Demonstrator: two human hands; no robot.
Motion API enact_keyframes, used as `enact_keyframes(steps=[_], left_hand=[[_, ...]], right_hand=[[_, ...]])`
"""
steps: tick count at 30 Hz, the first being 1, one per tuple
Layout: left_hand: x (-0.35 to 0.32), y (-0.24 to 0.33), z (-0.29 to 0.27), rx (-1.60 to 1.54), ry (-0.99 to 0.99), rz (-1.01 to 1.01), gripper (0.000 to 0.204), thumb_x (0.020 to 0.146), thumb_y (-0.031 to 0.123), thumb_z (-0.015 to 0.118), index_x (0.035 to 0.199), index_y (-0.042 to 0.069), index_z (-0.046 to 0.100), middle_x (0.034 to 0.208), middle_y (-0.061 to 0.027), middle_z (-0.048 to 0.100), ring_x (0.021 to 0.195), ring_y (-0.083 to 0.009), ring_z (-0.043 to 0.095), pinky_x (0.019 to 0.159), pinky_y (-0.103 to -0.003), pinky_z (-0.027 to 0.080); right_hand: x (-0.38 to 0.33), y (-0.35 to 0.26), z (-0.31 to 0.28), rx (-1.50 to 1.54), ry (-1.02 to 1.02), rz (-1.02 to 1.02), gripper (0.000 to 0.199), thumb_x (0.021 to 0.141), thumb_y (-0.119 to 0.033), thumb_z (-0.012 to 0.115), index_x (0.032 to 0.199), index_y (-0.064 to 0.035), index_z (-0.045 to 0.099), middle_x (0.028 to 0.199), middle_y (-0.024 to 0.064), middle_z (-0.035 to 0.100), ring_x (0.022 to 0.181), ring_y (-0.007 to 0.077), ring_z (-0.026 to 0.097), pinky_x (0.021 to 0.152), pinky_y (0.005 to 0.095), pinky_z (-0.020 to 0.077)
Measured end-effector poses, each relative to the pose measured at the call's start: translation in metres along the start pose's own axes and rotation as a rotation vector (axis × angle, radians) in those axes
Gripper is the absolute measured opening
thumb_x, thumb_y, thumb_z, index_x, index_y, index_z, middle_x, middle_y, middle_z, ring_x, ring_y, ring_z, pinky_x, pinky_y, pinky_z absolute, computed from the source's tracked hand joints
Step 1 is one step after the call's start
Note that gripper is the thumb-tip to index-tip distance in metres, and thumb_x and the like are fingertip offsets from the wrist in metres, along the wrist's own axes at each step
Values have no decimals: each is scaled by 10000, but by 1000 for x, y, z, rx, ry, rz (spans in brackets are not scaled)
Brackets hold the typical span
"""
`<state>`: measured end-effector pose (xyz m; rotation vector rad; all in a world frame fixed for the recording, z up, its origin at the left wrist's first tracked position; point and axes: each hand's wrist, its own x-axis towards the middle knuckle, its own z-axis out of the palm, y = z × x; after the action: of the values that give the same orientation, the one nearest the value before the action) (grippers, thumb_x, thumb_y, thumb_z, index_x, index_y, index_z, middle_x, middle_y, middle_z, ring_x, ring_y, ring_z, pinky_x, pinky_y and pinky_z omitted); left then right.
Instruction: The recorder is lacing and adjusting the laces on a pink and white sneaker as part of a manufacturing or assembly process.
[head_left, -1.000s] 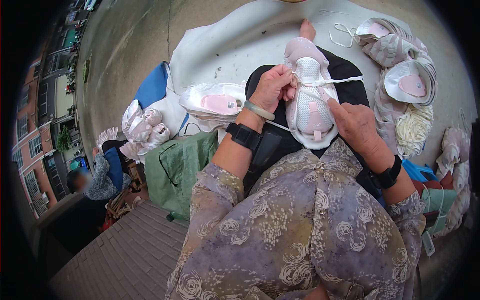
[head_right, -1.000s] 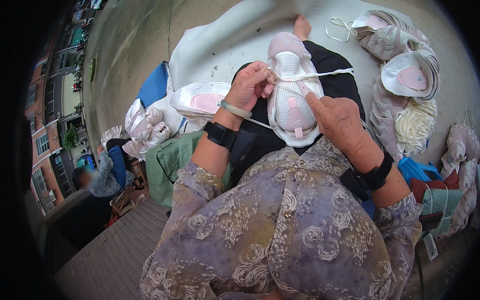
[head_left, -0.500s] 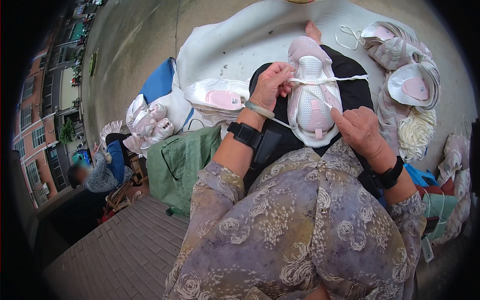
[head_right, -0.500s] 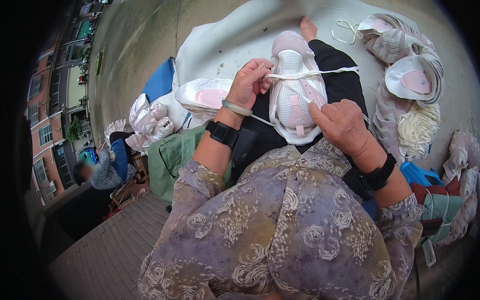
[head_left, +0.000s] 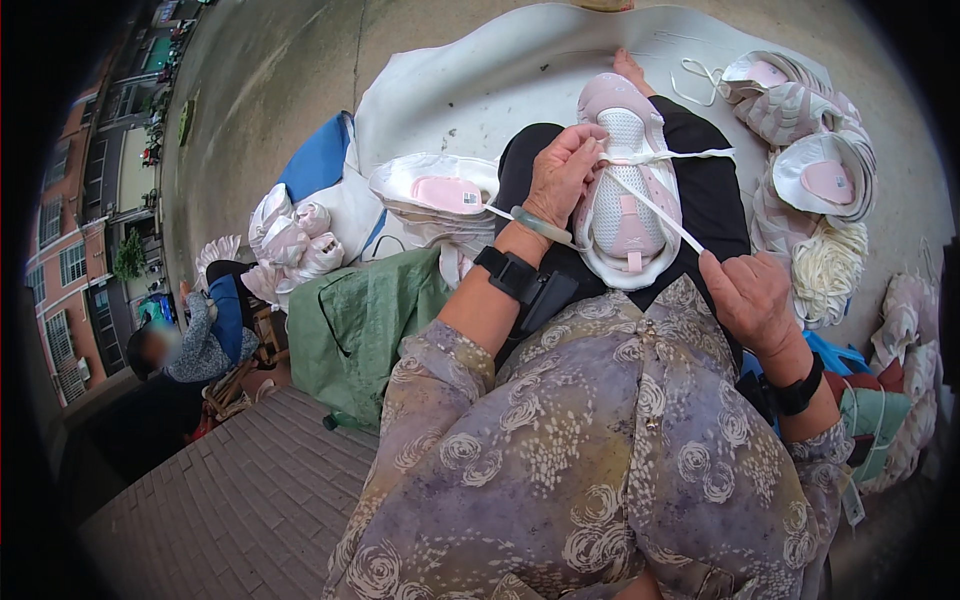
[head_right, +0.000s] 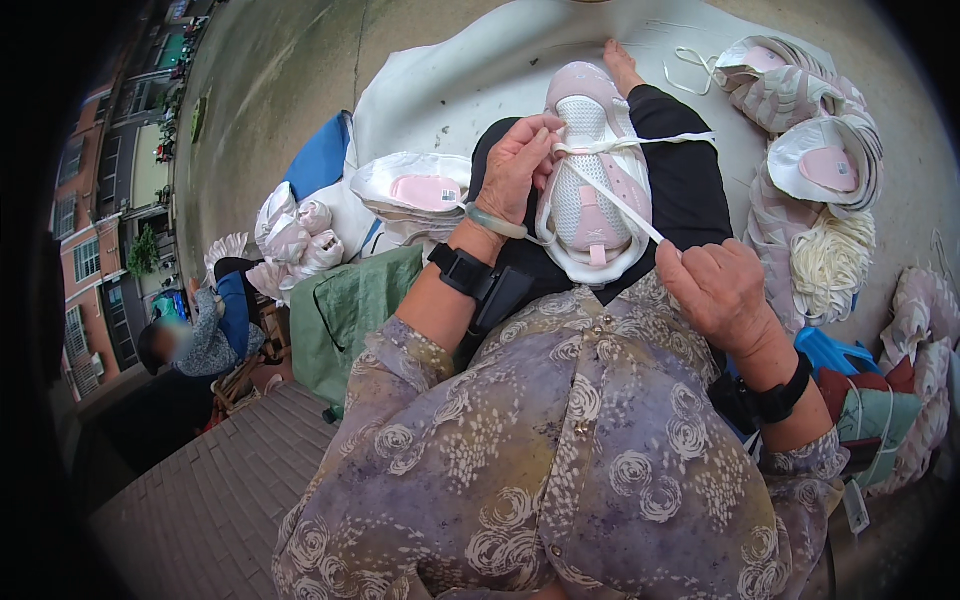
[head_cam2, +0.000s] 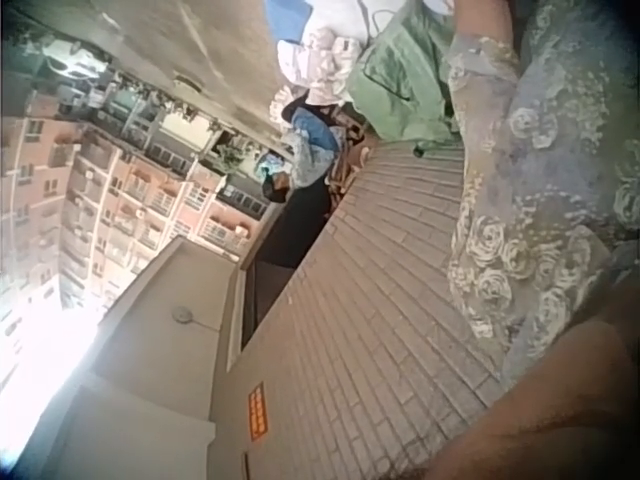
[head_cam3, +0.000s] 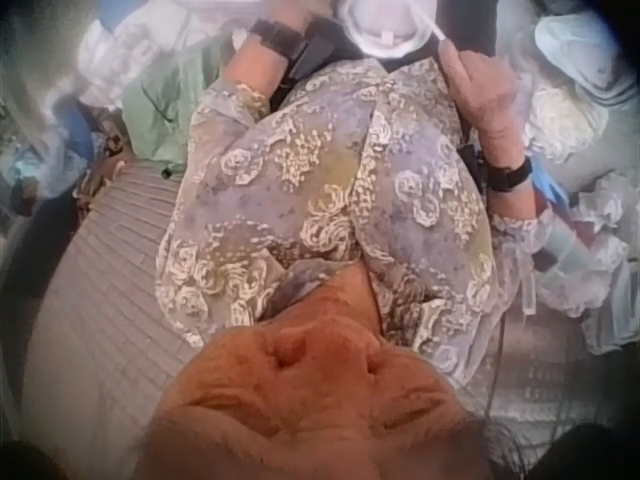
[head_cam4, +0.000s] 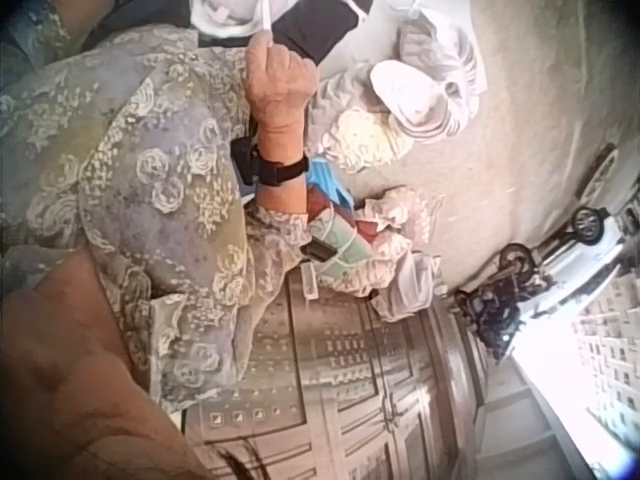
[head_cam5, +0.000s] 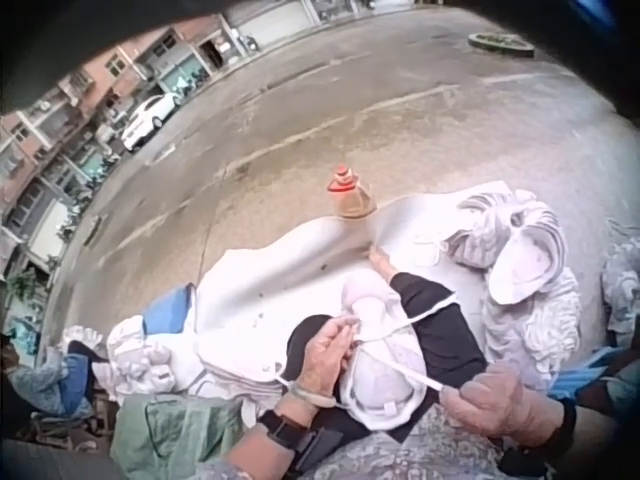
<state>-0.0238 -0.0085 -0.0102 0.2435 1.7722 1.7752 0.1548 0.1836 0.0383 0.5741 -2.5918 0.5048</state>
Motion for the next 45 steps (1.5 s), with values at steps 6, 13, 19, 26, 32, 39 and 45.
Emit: enact_keyframes(steps=[6,13,19,26,32,39,45], left_hand=[[7,-14,5,72,41,119,191,871,121,509,1034,52,581,766,7,566,656,-61,507,625,-198,435],[-4,-9,-3,504,111,376,377,691,85,588,1061,42,536,826,-52,531,582,-117,480,592,-239,445],[-9,-14,-6,595,77,369,461,609,38,602,1066,35,541,876,-16,521,587,-68,447,565,-202,419],[-6,-14,-5,574,120,335,441,615,42,607,1052,32,543,855,-14,527,575,-62,441,554,-196,418],[0,-3,13,882,143,603,219,653,84,617,866,73,567,924,-83,566,885,-289,512,761,-376,398],[5,-5,22,1029,142,680,53,639,127,631,685,106,615,1078,-68,550,1043,-312,449,846,-421,340],[6,-4,23,1020,168,578,56,582,119,608,635,103,602,1118,-86,531,1077,-337,428,866,-435,336]], right_hand=[[-7,-1,15,-64,-36,93,286,684,-31,599,970,-23,592,587,14,410,500,154,453,447,301,333],[-9,0,14,-30,-52,116,315,662,-5,601,977,-17,595,583,18,410,490,161,446,440,304,334],[-29,4,1,-2,-66,120,307,664,11,598,969,-28,609,581,26,421,467,175,442,429,318,340],[-3,14,30,475,-139,635,224,782,-231,632,841,-39,533,636,84,482,533,233,504,498,334,408],[53,22,67,366,13,596,356,730,-272,656,932,-34,487,759,125,562,717,281,594,618,365,472],[76,39,66,392,-413,766,497,671,-299,653,1037,-18,471,901,206,577,836,352,583,735,426,462],[80,39,66,417,-384,768,562,625,-346,687,1004,16,486,871,233,574,844,377,572,735,422,454]])
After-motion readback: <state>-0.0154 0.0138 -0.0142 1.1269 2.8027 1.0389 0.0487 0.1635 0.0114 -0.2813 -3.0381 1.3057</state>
